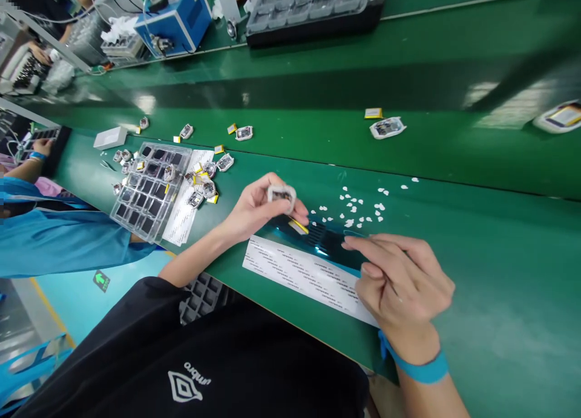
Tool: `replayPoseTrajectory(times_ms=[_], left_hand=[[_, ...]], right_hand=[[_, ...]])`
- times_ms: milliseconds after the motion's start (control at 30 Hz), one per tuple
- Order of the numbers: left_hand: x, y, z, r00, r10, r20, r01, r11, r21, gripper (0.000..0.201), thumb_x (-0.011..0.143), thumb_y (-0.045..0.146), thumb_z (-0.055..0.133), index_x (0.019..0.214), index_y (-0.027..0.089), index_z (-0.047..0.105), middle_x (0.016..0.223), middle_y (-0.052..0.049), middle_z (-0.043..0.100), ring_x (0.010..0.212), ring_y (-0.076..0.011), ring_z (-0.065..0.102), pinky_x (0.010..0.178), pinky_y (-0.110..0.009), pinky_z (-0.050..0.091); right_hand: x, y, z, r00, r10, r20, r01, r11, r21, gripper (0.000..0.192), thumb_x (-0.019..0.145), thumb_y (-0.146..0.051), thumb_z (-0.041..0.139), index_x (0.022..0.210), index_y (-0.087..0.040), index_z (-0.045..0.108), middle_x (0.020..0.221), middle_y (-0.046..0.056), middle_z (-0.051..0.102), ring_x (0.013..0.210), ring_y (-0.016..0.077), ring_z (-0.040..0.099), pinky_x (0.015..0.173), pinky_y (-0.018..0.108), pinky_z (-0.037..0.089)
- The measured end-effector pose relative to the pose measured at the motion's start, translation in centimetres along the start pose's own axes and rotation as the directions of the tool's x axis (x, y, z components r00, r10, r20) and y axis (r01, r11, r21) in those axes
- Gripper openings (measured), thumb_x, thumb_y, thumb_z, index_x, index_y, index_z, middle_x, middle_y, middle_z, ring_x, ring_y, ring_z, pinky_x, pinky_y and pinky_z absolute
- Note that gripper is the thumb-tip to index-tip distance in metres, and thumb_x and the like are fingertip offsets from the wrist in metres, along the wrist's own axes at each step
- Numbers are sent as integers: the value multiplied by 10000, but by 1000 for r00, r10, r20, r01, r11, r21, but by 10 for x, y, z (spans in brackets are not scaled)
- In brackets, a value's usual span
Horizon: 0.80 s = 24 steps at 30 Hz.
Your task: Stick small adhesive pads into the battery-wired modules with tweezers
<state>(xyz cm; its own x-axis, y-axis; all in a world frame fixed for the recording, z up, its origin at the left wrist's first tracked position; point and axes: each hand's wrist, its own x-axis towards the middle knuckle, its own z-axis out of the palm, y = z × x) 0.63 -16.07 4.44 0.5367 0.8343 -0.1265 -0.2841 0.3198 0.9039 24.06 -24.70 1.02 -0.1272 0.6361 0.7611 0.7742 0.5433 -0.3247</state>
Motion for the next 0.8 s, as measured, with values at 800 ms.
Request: replayPoseTrajectory(times_ms=[800], left_hand=[[-16, -23, 18, 983, -120, 138, -7, 730, 684, 302, 1081, 387, 447, 1142, 181, 660, 900, -28, 698, 733, -139, 585, 702, -276, 455]], right_hand=[[2, -15, 9, 972, -50, 230, 67, 996, -64, 691, 908, -108, 787, 1530, -293, 551, 946, -33, 825, 647, 105, 716, 562, 240, 501]])
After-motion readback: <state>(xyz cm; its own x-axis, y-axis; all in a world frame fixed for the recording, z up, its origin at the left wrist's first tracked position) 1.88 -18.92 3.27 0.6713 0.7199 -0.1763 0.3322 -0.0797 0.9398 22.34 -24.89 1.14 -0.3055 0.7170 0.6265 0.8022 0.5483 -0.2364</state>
